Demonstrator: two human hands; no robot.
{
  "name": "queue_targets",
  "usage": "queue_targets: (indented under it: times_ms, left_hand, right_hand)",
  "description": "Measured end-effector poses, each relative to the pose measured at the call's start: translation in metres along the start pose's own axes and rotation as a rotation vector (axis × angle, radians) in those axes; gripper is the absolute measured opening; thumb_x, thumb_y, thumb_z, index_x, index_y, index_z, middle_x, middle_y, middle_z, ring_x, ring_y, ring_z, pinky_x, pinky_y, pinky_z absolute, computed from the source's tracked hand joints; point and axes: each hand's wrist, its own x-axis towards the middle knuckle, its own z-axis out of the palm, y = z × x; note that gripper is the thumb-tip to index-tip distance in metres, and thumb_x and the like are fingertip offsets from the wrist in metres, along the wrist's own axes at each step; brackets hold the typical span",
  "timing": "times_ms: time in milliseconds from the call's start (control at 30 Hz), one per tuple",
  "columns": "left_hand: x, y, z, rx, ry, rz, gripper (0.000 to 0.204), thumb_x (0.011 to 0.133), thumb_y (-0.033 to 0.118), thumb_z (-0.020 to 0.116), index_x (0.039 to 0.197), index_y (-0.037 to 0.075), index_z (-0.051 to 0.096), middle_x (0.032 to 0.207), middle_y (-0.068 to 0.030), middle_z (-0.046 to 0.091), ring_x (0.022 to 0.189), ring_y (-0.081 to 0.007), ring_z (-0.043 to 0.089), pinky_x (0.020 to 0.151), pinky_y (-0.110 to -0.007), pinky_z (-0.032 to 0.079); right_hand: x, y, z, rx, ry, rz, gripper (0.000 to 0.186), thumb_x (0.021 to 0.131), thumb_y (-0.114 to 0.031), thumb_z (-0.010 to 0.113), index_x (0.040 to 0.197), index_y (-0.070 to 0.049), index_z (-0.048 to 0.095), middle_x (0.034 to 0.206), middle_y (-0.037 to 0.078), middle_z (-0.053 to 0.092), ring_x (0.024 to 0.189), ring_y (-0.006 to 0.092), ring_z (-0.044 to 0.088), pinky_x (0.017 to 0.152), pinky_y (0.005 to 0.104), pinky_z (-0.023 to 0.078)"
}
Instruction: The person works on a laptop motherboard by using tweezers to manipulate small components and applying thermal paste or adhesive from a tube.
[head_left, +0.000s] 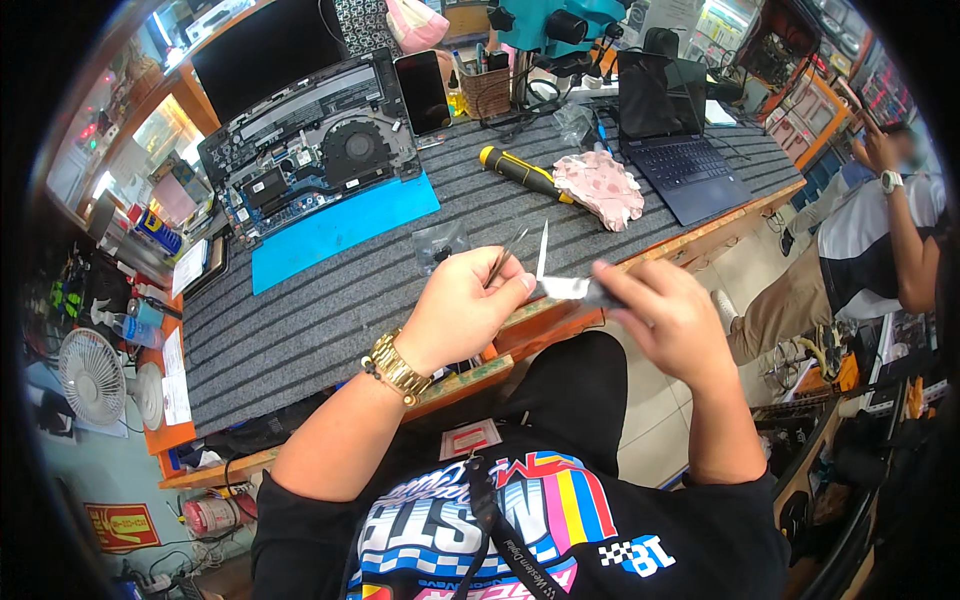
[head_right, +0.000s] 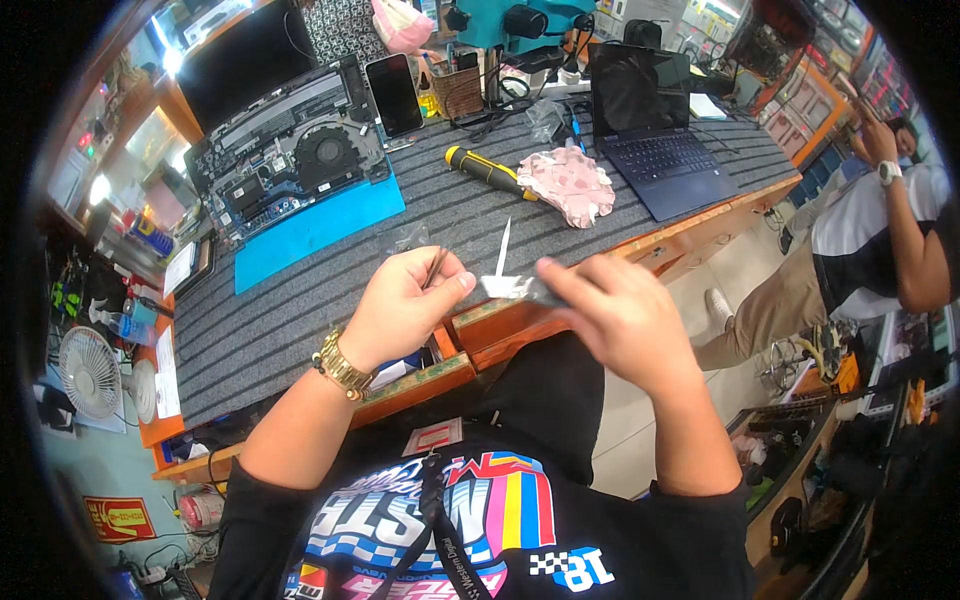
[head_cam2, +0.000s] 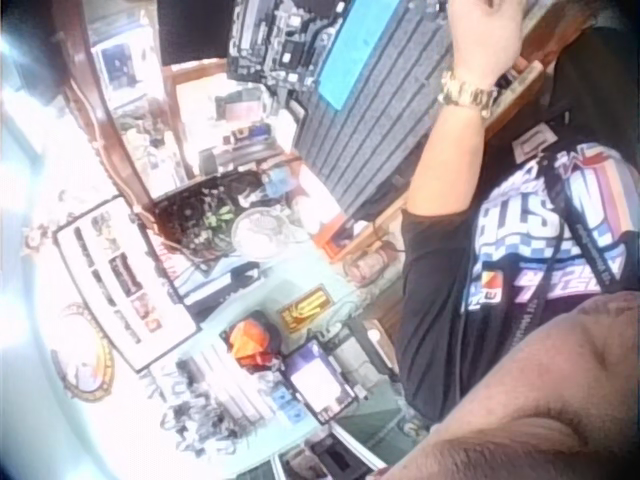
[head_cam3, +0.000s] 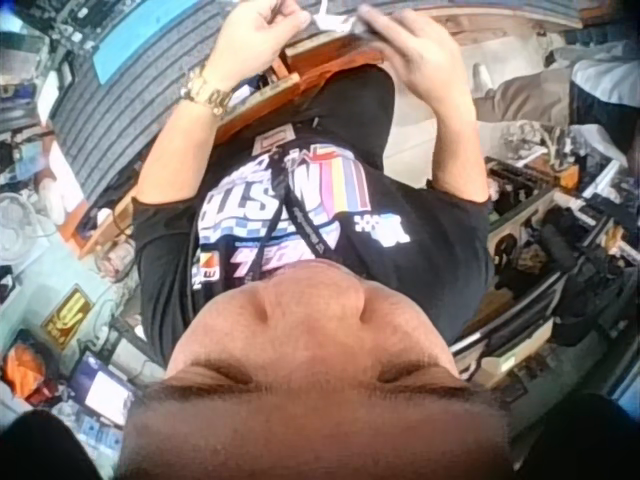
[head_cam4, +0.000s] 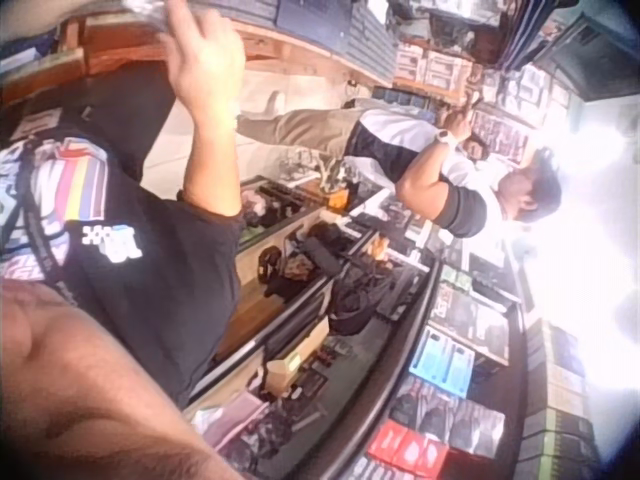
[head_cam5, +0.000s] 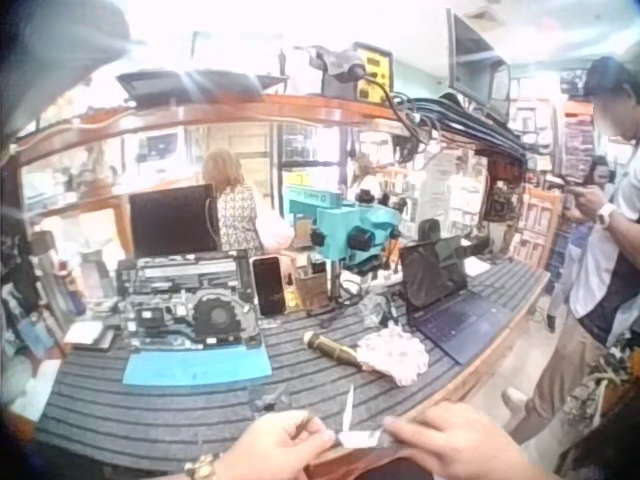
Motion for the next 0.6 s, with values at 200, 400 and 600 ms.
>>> queue_targets:
  times_ms: [200,400,600]
  left_hand:
    - [-0.014,0.005,0.022,0.386,-0.01,0.229,0.025,0.094,0.011,0.064,0.115,0.001,0.072,0.089,-0.0193,0.073,0.084,-0.0343,0.068,0.076,-0.047,0.056]
    - [-0.027,0.007,0.034,0.597,-0.061,0.267,0.029,0.091,0.018,0.067,0.115,0.004,0.074,0.093,-0.022,0.074,0.087,-0.0416,0.072,0.079,-0.052,0.058]
    - [-0.036,0.009,0.027,0.595,-0.074,0.27,0.025,0.093,0.021,0.069,0.11,0.004,0.075,0.092,-0.0208,0.074,0.087,-0.0407,0.072,0.078,-0.051,0.058]
  right_hand:
    - [-0.028,0.036,0.002,0.238,0.301,0.597,0.021,0.102,-0.021,0.07,0.11,-0.001,0.071,0.073,0.012,0.062,0.062,0.0234,0.059,0.06,0.0385,0.046]
    - [-0.009,0.053,0.026,0.384,0.161,0.868,0.044,0.104,-0.031,0.069,0.077,0.004,0.064,0.059,0.009,0.052,0.057,0.0126,0.044,0.055,0.0361,0.04]
    - [0.025,0.084,0.056,0.576,0.022,0.835,0.022,0.094,-0.01,0.045,0.099,-0.001,0.064,0.067,0.004,0.058,0.05,0.0132,0.051,0.049,0.0324,0.042]
